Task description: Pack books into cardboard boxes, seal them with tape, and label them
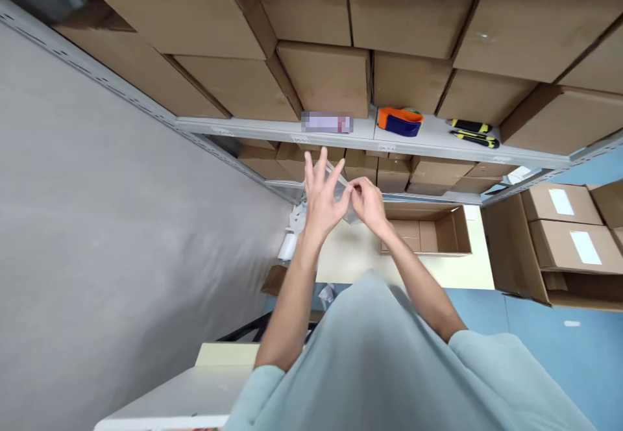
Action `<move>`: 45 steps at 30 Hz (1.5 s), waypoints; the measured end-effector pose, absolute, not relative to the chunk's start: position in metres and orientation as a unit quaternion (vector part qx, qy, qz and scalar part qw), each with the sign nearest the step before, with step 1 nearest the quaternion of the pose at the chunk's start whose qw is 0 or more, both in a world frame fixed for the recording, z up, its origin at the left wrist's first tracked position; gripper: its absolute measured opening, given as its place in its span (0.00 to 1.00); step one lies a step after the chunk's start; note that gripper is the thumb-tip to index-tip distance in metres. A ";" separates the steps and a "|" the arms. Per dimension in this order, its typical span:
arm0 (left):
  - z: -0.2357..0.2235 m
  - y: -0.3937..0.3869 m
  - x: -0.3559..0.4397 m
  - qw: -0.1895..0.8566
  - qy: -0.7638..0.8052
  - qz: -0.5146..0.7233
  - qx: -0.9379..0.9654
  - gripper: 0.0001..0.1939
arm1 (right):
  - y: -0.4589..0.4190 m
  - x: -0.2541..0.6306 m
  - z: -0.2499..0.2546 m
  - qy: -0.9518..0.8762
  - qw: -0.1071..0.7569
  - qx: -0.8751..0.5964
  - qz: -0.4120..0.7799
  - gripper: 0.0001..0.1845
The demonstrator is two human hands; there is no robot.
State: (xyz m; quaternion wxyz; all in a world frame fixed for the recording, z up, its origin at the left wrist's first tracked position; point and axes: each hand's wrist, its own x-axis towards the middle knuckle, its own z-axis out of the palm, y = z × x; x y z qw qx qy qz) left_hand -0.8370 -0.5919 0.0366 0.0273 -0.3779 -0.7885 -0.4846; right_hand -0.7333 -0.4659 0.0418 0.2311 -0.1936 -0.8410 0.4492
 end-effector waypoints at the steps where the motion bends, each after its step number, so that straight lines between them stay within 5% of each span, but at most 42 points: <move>1: 0.045 -0.583 -0.837 0.018 -0.778 -0.492 -0.390 0.30 | -0.452 -0.715 0.059 -0.850 0.241 -0.164 0.438 0.09; 8: 0.088 -0.515 -0.791 -0.039 -0.715 -0.458 -0.527 0.21 | -0.360 -0.592 0.143 -0.888 0.254 -0.085 0.373 0.16; 12: 0.127 -0.479 -0.739 -0.010 -0.677 -0.352 -0.646 0.14 | -0.323 -0.546 0.155 -0.910 0.232 -0.081 0.334 0.22; 18: 0.136 -0.445 -0.704 0.052 -0.658 -0.309 -0.685 0.18 | -0.277 -0.498 0.152 -0.957 0.134 -0.154 0.207 0.29; 22: 0.112 -0.438 -0.704 0.032 -0.676 -0.288 -0.677 0.18 | -0.263 -0.492 0.144 -0.981 -0.006 -0.167 0.103 0.18; 30: 0.011 -0.443 -0.692 -0.111 -0.757 -0.091 -0.637 0.14 | -0.280 -0.537 0.065 -0.965 -0.240 -0.106 0.014 0.19; 40: -0.069 -0.427 -0.680 -0.305 -0.777 0.066 -0.547 0.09 | -0.310 -0.577 -0.046 -0.924 -0.377 -0.062 0.029 0.14; 45: -0.089 -0.426 -0.683 -0.351 -0.771 0.086 -0.525 0.07 | -0.320 -0.577 -0.070 -0.906 -0.415 -0.065 0.046 0.23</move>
